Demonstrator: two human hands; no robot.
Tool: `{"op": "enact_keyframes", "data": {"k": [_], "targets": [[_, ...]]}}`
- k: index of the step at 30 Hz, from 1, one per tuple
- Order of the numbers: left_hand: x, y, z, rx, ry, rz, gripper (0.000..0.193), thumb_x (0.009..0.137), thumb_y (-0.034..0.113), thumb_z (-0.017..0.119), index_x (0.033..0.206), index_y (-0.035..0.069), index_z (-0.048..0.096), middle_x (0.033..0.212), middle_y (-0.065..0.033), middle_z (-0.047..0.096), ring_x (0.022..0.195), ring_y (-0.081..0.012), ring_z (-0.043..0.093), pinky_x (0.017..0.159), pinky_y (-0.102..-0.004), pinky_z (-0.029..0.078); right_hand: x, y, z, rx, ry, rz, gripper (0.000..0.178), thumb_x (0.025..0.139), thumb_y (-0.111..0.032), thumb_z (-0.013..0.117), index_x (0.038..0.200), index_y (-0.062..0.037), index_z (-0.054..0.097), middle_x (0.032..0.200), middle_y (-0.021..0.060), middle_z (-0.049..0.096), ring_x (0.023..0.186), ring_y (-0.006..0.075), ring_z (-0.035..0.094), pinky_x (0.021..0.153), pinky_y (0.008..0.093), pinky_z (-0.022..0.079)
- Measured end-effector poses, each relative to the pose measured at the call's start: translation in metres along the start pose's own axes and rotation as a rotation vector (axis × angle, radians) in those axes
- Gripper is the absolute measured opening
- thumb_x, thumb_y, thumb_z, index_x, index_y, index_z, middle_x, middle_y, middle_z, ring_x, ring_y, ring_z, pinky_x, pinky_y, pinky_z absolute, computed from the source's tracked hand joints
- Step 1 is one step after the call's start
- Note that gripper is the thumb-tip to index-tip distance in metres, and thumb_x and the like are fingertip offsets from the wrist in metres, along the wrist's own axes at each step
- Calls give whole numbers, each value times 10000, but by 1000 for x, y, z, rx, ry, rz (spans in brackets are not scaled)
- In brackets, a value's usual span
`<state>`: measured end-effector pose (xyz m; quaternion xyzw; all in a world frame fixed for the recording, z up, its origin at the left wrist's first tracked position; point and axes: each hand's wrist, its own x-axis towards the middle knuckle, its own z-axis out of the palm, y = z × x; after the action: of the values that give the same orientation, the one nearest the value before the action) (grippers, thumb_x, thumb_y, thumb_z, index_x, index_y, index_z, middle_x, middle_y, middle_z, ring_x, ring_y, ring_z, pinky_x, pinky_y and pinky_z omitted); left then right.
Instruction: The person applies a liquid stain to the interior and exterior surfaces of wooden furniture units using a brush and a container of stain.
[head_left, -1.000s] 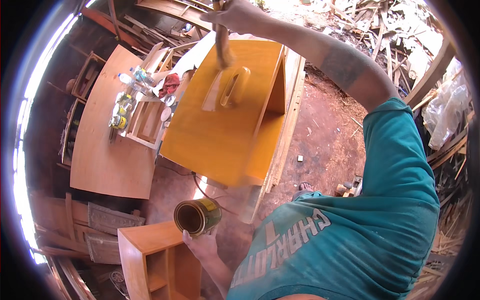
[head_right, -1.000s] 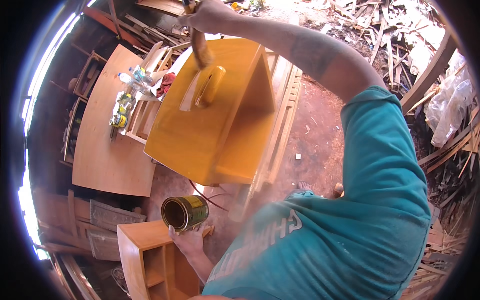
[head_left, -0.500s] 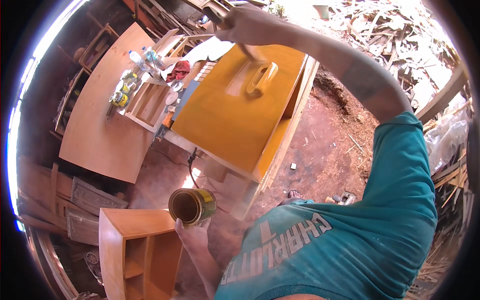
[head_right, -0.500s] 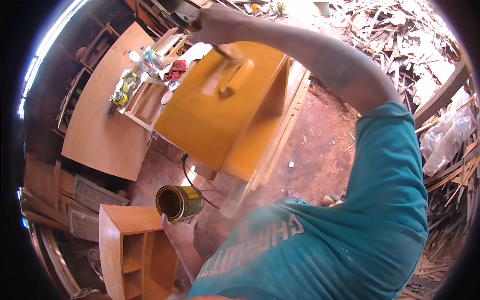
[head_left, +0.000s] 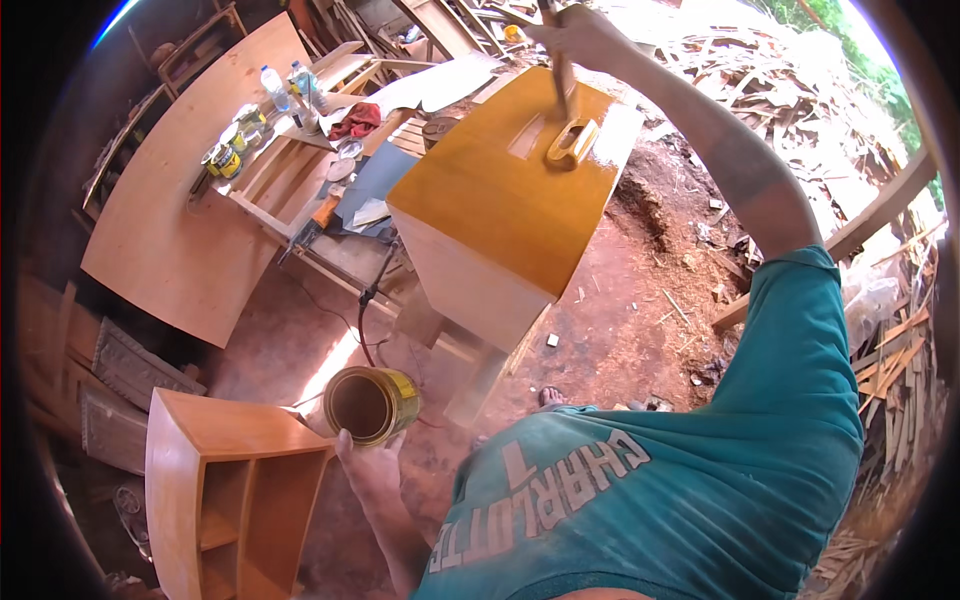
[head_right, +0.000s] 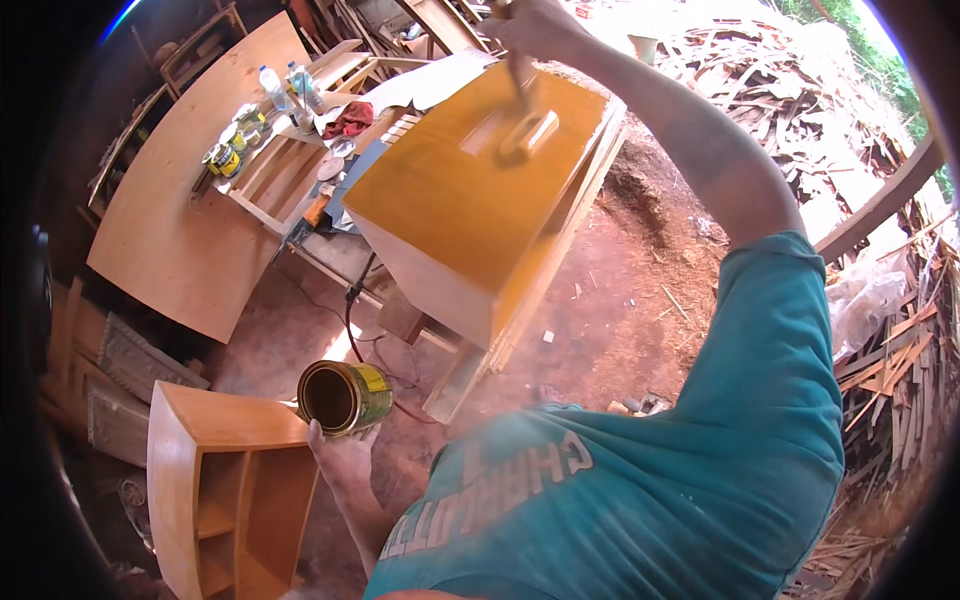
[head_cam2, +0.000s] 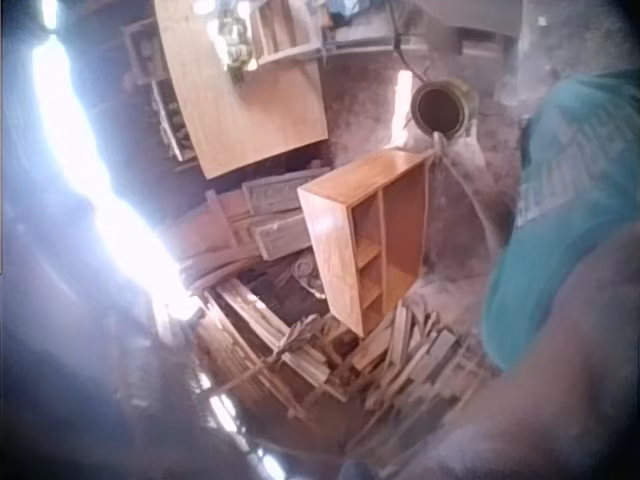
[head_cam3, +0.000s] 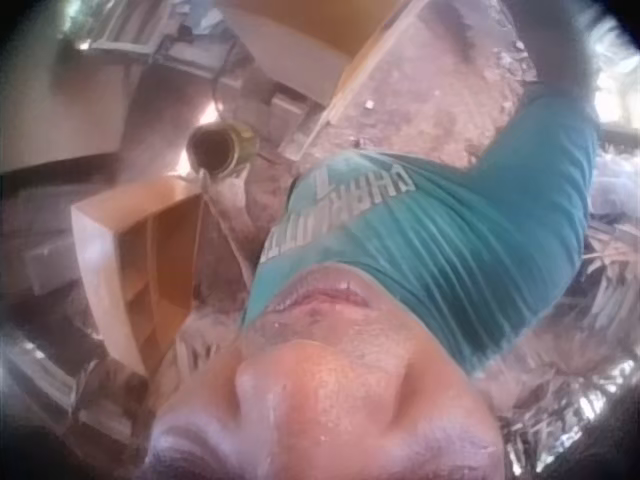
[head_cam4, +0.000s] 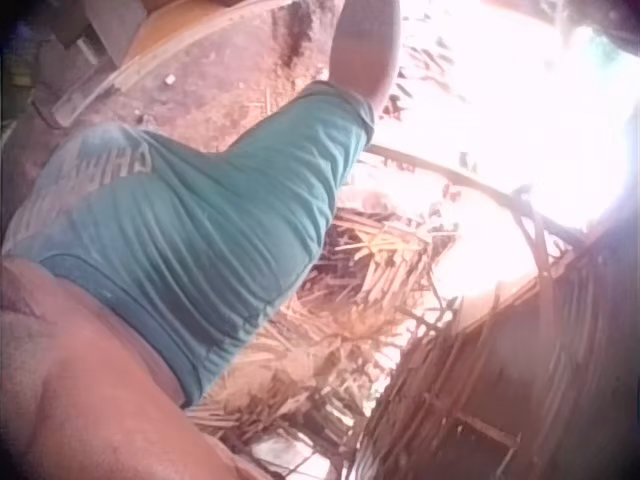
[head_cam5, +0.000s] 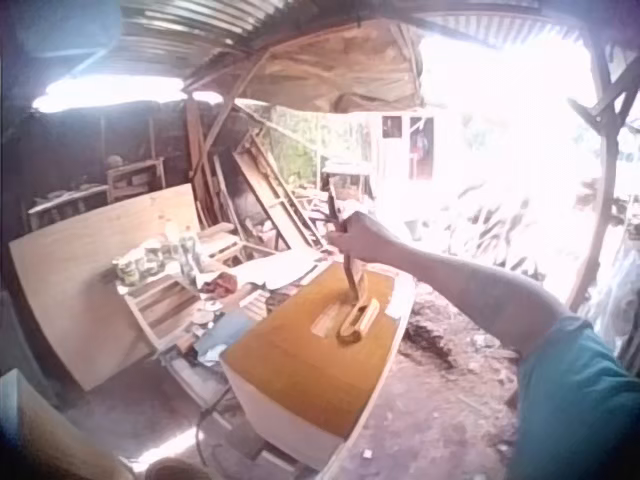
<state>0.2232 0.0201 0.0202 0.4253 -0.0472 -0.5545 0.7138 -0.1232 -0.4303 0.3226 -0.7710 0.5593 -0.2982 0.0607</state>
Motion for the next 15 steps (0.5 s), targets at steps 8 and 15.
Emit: {"op": "enact_keyframes", "data": {"k": [8,15], "targets": [[-1,24,-22,16,27,23,842,904,533,575,1561,86,298,1577,-165,366,1449,-392,346,1184,-648,212,-109,-105,3,444,-234,-304,306,988,-342,621,927,-56,712,762,-8,682,608,62,534,593,265,448],[6,29,-19,0,-36,17,838,883,588,588,1538,121,354,1528,-173,428,1422,-415,374,1177,-662,205,-26,-1,-13,47,44,-40,509,941,-522,634,849,-30,728,678,57,645,616,135,606,602,304,481]]}}
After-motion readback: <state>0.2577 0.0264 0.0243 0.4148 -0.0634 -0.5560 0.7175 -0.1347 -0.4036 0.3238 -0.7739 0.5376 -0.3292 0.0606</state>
